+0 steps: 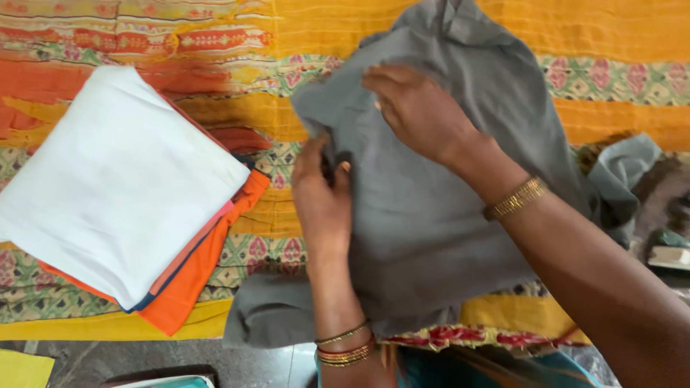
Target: The person irons a gray t-shirt laid out on a patterned bedsheet. They smooth the fabric with their hands, use a black electric iron to press the shirt, and fold it after ironing.
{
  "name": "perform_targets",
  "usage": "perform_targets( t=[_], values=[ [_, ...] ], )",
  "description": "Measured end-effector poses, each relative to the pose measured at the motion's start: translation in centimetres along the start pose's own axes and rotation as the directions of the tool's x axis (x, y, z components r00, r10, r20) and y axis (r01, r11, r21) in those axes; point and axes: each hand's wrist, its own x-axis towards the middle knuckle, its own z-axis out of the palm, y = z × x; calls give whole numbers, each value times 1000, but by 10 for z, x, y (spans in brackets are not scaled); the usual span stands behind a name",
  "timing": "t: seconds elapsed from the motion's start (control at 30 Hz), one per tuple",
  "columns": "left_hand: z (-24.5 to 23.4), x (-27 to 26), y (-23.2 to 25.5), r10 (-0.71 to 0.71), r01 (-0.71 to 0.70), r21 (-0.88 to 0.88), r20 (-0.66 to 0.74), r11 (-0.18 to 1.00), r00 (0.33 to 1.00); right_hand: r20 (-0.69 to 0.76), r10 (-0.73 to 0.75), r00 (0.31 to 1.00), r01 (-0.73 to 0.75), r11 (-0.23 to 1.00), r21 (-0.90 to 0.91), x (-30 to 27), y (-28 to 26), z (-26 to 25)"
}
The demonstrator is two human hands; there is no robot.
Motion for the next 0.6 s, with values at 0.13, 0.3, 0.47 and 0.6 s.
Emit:
perform_targets(
  t=[0.13, 0.3, 0.47, 0.6],
  values=[
    [9, -3, 5, 35, -24, -105, 104, 994, 994, -73, -102, 992, 107, 991, 75, 54, 17, 23],
    [16, -8, 10, 30, 4, -106, 318, 994, 948, 208, -32, 978, 33, 999, 0, 79, 34, 29],
    [17, -10, 11, 69, -56, -43, 440, 998, 895, 463, 108, 880, -143, 989, 42, 68, 37, 16],
    [16, -12, 8, 78, -71, -32, 467, 997, 881, 410, 57, 910, -130, 980, 153, 62, 35, 13]
  ],
)
